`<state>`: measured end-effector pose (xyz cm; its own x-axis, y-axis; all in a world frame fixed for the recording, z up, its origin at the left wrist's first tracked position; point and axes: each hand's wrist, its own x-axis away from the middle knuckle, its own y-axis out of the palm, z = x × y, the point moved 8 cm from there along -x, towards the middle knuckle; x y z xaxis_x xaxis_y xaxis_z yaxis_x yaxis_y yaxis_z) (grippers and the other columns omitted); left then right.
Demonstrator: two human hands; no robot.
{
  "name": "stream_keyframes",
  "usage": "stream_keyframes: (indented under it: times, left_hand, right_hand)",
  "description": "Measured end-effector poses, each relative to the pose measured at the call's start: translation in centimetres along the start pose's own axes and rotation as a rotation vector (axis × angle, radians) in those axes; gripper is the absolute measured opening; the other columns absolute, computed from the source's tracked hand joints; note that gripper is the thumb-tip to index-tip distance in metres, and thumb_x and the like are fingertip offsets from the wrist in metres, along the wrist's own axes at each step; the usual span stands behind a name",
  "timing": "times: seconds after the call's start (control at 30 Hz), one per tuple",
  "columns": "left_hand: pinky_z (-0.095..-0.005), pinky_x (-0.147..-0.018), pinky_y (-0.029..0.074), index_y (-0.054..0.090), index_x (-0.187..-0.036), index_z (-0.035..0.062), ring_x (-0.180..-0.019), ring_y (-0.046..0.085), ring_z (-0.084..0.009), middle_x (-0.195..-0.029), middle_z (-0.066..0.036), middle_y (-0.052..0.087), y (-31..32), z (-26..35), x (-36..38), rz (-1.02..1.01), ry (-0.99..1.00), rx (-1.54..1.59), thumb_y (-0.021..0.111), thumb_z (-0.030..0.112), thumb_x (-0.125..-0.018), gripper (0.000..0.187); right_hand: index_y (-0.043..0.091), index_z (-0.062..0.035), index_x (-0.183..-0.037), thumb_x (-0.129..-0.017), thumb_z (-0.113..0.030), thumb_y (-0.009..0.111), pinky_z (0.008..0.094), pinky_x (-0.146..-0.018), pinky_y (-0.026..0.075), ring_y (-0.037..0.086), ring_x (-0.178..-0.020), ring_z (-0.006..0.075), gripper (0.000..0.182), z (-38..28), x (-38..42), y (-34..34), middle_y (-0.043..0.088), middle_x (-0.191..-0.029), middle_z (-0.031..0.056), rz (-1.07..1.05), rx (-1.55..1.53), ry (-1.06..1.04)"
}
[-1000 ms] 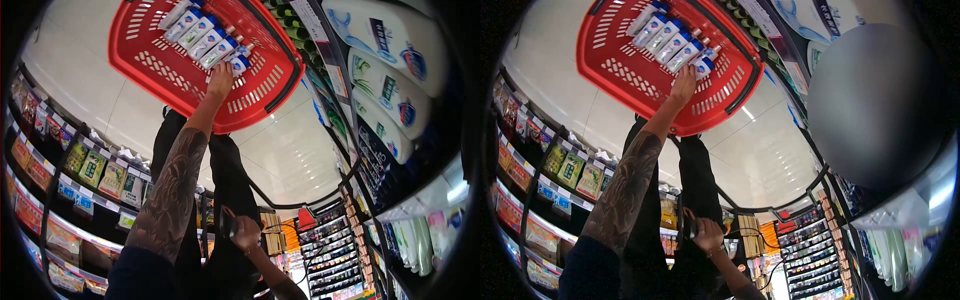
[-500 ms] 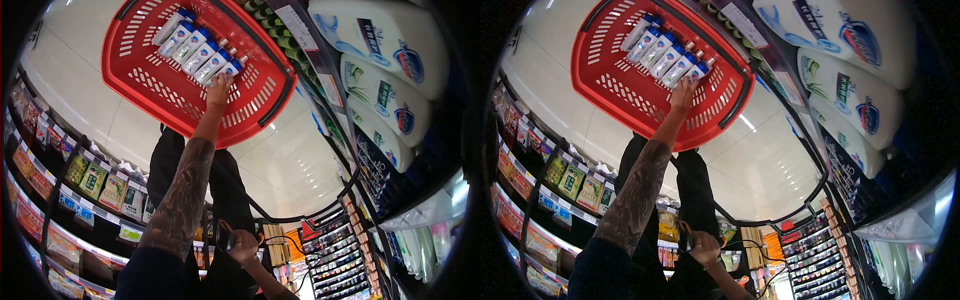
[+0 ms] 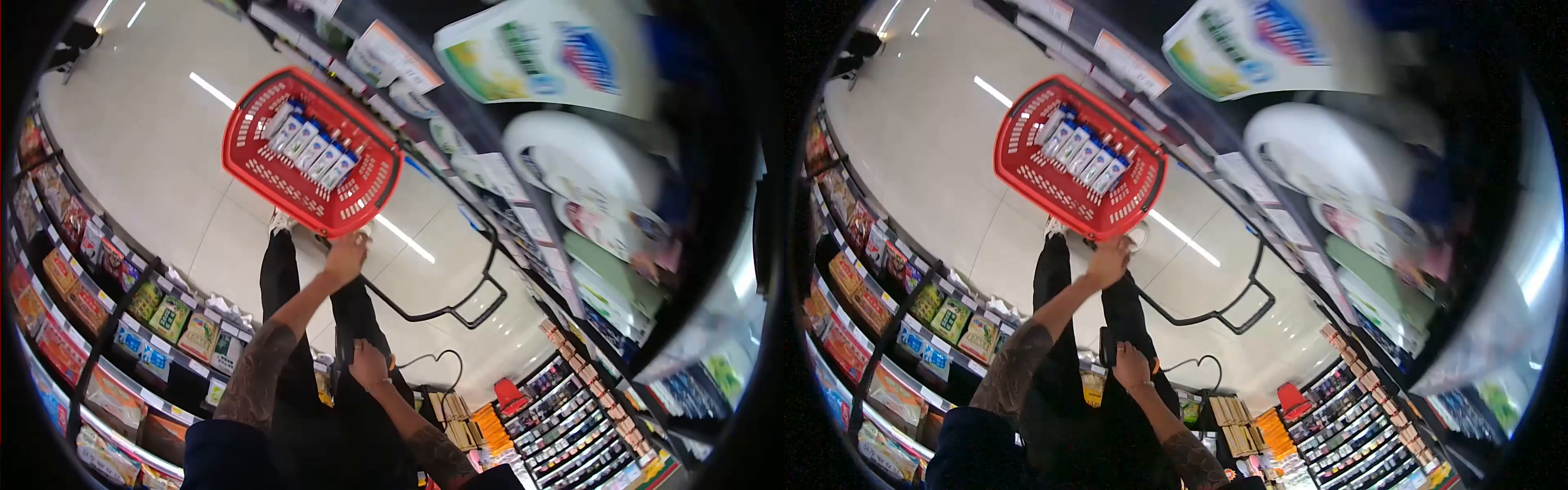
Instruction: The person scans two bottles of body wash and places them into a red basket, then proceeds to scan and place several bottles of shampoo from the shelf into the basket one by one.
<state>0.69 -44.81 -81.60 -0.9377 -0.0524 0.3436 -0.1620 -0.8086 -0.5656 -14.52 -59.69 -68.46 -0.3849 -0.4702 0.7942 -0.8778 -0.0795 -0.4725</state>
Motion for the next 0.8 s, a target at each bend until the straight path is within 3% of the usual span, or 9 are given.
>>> stream_keyframes:
  times: [0.2, 0.27, 0.3, 0.37, 0.4, 0.47, 0.6, 0.67, 0.8]
  left_hand:
    - [-0.0445, -0.101, 0.041, 0.051, -0.131, 0.0066, -0.12, 0.051, -0.0361, -0.132, -0.019, 0.053, 12.2, 10.5, 1.9, -0.342, -0.162, 0.377, 0.041, 0.047, -0.097, 0.053]
    - [-0.0423, -0.105, 0.038, 0.047, -0.135, 0.0069, -0.126, 0.047, -0.0355, -0.127, -0.023, 0.056, 14.4, 14.5, 3.1, -0.56, -0.343, 0.562, 0.038, 0.042, -0.099, 0.052]
    - [-0.0423, -0.104, 0.038, 0.042, -0.139, 0.0046, -0.124, 0.05, -0.0366, -0.121, -0.026, 0.059, 24.3, 14.0, 3.6, -0.358, 0.431, 0.304, 0.035, 0.031, -0.101, 0.046]
    - [-0.0369, -0.091, 0.048, 0.038, -0.141, 0.0039, -0.104, 0.063, -0.0312, -0.113, -0.02, 0.063, 22.9, 18.0, 4.9, -0.525, -0.173, 0.864, 0.034, 0.013, -0.099, 0.043]
    - [-0.0378, -0.085, 0.05, 0.037, -0.143, 0.0074, -0.098, 0.066, -0.0265, -0.12, -0.016, 0.059, 18.7, 22.1, 6.6, -0.76, -0.385, 1.045, 0.036, 0.02, -0.099, 0.046]
    - [-0.0418, -0.082, 0.051, 0.039, -0.14, 0.0091, -0.098, 0.064, -0.0287, -0.123, -0.017, 0.056, 17.9, 25.6, 8.7, -0.837, -0.347, 0.909, 0.044, 0.027, -0.096, 0.048]
    - [-0.0463, -0.086, 0.05, 0.046, -0.127, 0.0055, -0.106, 0.057, -0.0366, -0.118, -0.021, 0.055, 11.2, 26.0, 7.1, -0.072, -0.159, 0.297, 0.062, 0.031, -0.084, 0.053]
    - [-0.0461, -0.094, 0.046, 0.037, -0.135, -0.0011, -0.116, 0.053, -0.0398, -0.126, -0.024, 0.052, 11.2, 24.0, 5.7, -0.101, -0.36, 0.222, 0.063, 0.039, -0.083, 0.07]
    - [-0.0398, -0.109, 0.035, 0.015, -0.145, -0.0095, -0.133, 0.039, -0.0396, -0.141, -0.033, 0.037, 17.5, 20.1, 4.0, -0.438, -0.615, 0.74, 0.059, 0.055, -0.087, 0.098]
  right_hand:
    - [0.048, 0.0041, -0.122, -0.074, -0.022, 0.072, 0.0443, -0.082, 0.054, 0.062, -0.101, 0.0373, 0.06, 1.5, 6.7, -3.5, 0.057, -0.118, 0.02, -0.099, -0.117, 0.274]
    - [0.048, 0.0045, -0.122, -0.074, -0.024, 0.074, 0.043, -0.081, 0.054, 0.063, -0.099, 0.0378, 0.061, 1.8, 9.0, -4.8, 0.058, -0.116, 0.0214, -0.056, -0.15, 0.321]
    - [0.048, 0.0046, -0.123, -0.075, -0.024, 0.073, 0.0433, -0.081, 0.054, 0.063, -0.099, 0.0379, 0.061, 1.9, 10.4, -5.2, 0.058, -0.118, 0.0216, -0.038, -0.144, 0.328]
    - [0.047, 0.0031, -0.125, -0.076, -0.025, 0.071, 0.0449, -0.083, 0.053, 0.063, -0.1, 0.0389, 0.062, 2.4, 12.9, -6.7, 0.058, -0.118, 0.0223, -0.027, -0.174, 0.373]
    - [0.047, 0.0015, -0.127, -0.076, -0.026, 0.071, 0.0461, -0.084, 0.053, 0.063, -0.1, 0.0399, 0.063, 2.2, 14.7, -7.8, 0.06, -0.116, 0.0228, -0.039, -0.213, 0.407]
    - [0.045, -0.0017, -0.13, -0.076, -0.029, 0.07, 0.0486, -0.086, 0.051, 0.062, -0.099, 0.0418, 0.066, 1.7, 18.2, -10.0, 0.062, -0.112, 0.0239, -0.066, -0.302, 0.474]
    - [0.051, -0.0017, -0.121, -0.076, -0.034, 0.069, 0.0506, -0.086, 0.05, 0.063, -0.098, 0.0433, 0.058, 5.2, 24.4, -8.5, 0.063, -0.109, 0.0251, 0.107, -0.42, 0.574]
    - [0.052, -0.0003, -0.118, -0.076, -0.035, 0.069, 0.0503, -0.084, 0.05, 0.063, -0.098, 0.0434, 0.057, 7.0, 26.4, -5.9, 0.064, -0.106, 0.0262, 0.139, -0.432, 0.665]
    - [0.056, 0.0027, -0.11, -0.074, -0.037, 0.073, 0.0492, -0.081, 0.052, 0.063, -0.096, 0.0426, 0.056, 7.3, 29.2, 0.3, 0.065, -0.098, 0.0273, 0.081, -0.409, 0.83]
